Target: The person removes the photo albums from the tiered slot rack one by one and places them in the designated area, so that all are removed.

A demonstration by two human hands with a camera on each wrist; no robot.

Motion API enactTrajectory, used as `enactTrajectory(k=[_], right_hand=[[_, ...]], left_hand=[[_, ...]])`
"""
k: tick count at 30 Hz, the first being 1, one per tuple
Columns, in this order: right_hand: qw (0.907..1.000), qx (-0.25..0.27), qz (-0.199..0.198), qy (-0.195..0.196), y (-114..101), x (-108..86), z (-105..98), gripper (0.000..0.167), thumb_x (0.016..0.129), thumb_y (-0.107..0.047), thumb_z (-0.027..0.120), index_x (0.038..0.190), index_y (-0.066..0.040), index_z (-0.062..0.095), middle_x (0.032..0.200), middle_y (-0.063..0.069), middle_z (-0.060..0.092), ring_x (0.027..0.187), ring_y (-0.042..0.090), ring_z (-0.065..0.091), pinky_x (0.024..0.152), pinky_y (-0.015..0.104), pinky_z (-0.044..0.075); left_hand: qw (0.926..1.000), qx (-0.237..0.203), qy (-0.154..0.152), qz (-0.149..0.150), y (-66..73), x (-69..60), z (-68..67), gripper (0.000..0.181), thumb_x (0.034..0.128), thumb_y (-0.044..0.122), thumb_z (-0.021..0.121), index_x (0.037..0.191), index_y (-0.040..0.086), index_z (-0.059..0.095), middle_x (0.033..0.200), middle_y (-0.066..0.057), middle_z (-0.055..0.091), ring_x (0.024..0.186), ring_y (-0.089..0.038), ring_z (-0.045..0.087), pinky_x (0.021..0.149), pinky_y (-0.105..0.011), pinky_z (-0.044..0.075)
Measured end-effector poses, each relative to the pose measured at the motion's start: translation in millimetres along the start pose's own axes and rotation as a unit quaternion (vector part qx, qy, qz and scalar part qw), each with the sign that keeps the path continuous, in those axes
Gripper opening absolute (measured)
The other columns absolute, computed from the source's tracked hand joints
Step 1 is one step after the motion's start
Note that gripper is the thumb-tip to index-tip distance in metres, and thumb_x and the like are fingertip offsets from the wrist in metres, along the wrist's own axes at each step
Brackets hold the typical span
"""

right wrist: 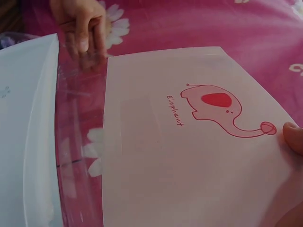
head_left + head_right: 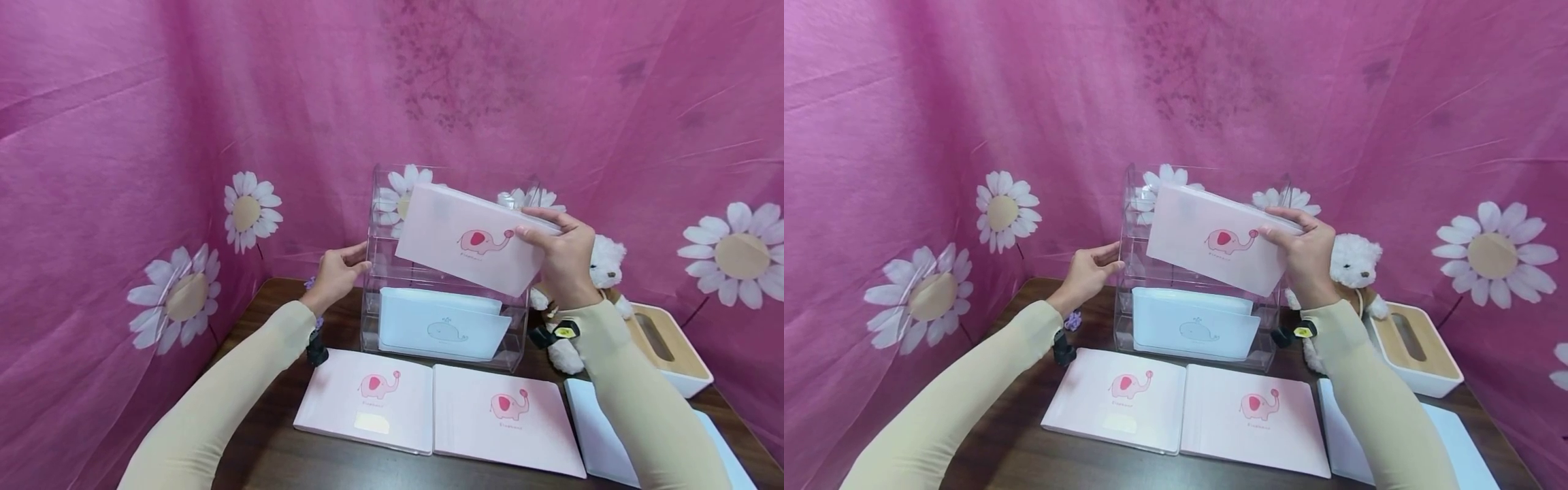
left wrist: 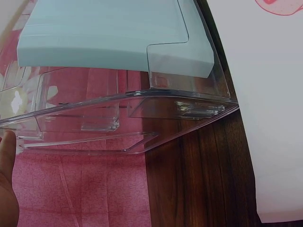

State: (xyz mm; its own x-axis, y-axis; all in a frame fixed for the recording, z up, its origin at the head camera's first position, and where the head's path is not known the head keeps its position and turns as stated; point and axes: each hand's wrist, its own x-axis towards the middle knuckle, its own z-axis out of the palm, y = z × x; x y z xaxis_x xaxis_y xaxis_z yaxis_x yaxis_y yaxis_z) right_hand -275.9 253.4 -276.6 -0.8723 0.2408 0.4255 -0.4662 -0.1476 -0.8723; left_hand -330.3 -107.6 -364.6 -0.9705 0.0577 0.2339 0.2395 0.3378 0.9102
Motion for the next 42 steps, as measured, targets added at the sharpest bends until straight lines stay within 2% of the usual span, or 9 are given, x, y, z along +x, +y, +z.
enactTrajectory(k=[6, 11, 17, 22, 29, 34, 38, 42], right_hand=[[0.9988, 0.044, -0.023, 0.001, -11, 2.5, 5, 0.035, 0.076, 0.008, 0.083, 0.110, 0.004, 0.076, 0.092, 0.004, 0.078, 0.071, 0.016, 0.077, 0.061, 0.029, 0.063], [0.9966, 0.080, 0.010, -0.016, -12, -3.7, 7, 0.033, 0.077, 0.011, 0.080, 0.108, 0.001, 0.077, 0.089, 0.006, 0.080, 0.071, 0.017, 0.077, 0.061, 0.032, 0.064], [0.9923, 0.111, 0.042, -0.037, -12, -21.2, 4, 0.031, 0.080, 0.012, 0.078, 0.109, 0.001, 0.077, 0.104, 0.005, 0.078, 0.078, 0.018, 0.078, 0.066, 0.031, 0.064], [0.9908, 0.112, 0.060, -0.047, -10, -36.1, 0, 0.028, 0.083, 0.011, 0.075, 0.108, -0.001, 0.076, 0.092, 0.007, 0.080, 0.079, 0.017, 0.078, 0.068, 0.028, 0.064], [0.9894, 0.104, 0.086, -0.055, -3, -57.4, -3, 0.026, 0.087, 0.009, 0.071, 0.109, -0.003, 0.076, 0.093, 0.004, 0.080, 0.081, 0.015, 0.077, 0.070, 0.027, 0.063], [0.9880, 0.094, 0.103, -0.067, 3, -72.3, -5, 0.026, 0.089, 0.009, 0.069, 0.107, -0.007, 0.077, 0.090, 0.002, 0.080, 0.080, 0.012, 0.077, 0.069, 0.027, 0.063], [0.9865, 0.081, 0.118, -0.080, 6, -85.0, -7, 0.027, 0.091, 0.008, 0.067, 0.107, -0.011, 0.078, 0.089, 0.000, 0.080, 0.080, 0.012, 0.077, 0.069, 0.028, 0.064], [0.9815, 0.086, 0.143, -0.093, 9, -98.5, -9, 0.031, 0.093, 0.009, 0.063, 0.105, -0.014, 0.079, 0.090, 0.000, 0.080, 0.080, 0.012, 0.077, 0.069, 0.031, 0.064]], left_hand=[[0.9999, 0.000, 0.007, 0.011, 4.3, 4.3, -1.8, 0.051, 0.0927, 0.011, 0.074, 0.142, 0.017, 0.061, 0.136, -0.008, 0.068, 0.125, -0.017, 0.066, 0.097, -0.031, 0.058], [1.0000, 0.002, 0.004, 0.004, 3.4, 4.6, -2.7, 0.051, 0.0930, 0.011, 0.073, 0.142, 0.016, 0.060, 0.136, -0.008, 0.067, 0.125, -0.017, 0.065, 0.096, -0.031, 0.059], [1.0000, 0.007, 0.003, 0.004, 0.2, 3.4, -0.6, 0.051, 0.0929, 0.010, 0.073, 0.142, 0.016, 0.060, 0.135, -0.008, 0.068, 0.125, -0.017, 0.065, 0.089, -0.021, 0.059], [0.9999, 0.014, 0.005, 0.008, 0.7, 2.2, -0.1, 0.051, 0.0926, 0.010, 0.074, 0.141, 0.016, 0.061, 0.135, -0.008, 0.068, 0.123, -0.017, 0.066, 0.076, -0.014, 0.056], [0.9999, 0.008, 0.001, 0.007, 0.7, 1.9, -0.1, 0.050, 0.0928, 0.009, 0.073, 0.141, 0.016, 0.061, 0.136, -0.009, 0.068, 0.124, -0.017, 0.066, 0.090, -0.022, 0.059], [1.0000, 0.008, 0.000, 0.004, -0.2, 1.2, 0.4, 0.050, 0.0929, 0.009, 0.073, 0.141, 0.016, 0.061, 0.136, -0.009, 0.068, 0.123, -0.017, 0.067, 0.081, -0.018, 0.059], [1.0000, 0.003, 0.002, 0.008, -0.6, 0.9, 0.8, 0.050, 0.0925, 0.008, 0.073, 0.141, 0.015, 0.062, 0.135, -0.010, 0.068, 0.123, -0.017, 0.067, 0.080, -0.013, 0.057], [1.0000, 0.002, 0.001, 0.010, -1.4, 0.8, 0.9, 0.050, 0.0926, 0.008, 0.074, 0.140, 0.015, 0.062, 0.134, -0.011, 0.068, 0.123, -0.018, 0.067, 0.073, -0.011, 0.055]])
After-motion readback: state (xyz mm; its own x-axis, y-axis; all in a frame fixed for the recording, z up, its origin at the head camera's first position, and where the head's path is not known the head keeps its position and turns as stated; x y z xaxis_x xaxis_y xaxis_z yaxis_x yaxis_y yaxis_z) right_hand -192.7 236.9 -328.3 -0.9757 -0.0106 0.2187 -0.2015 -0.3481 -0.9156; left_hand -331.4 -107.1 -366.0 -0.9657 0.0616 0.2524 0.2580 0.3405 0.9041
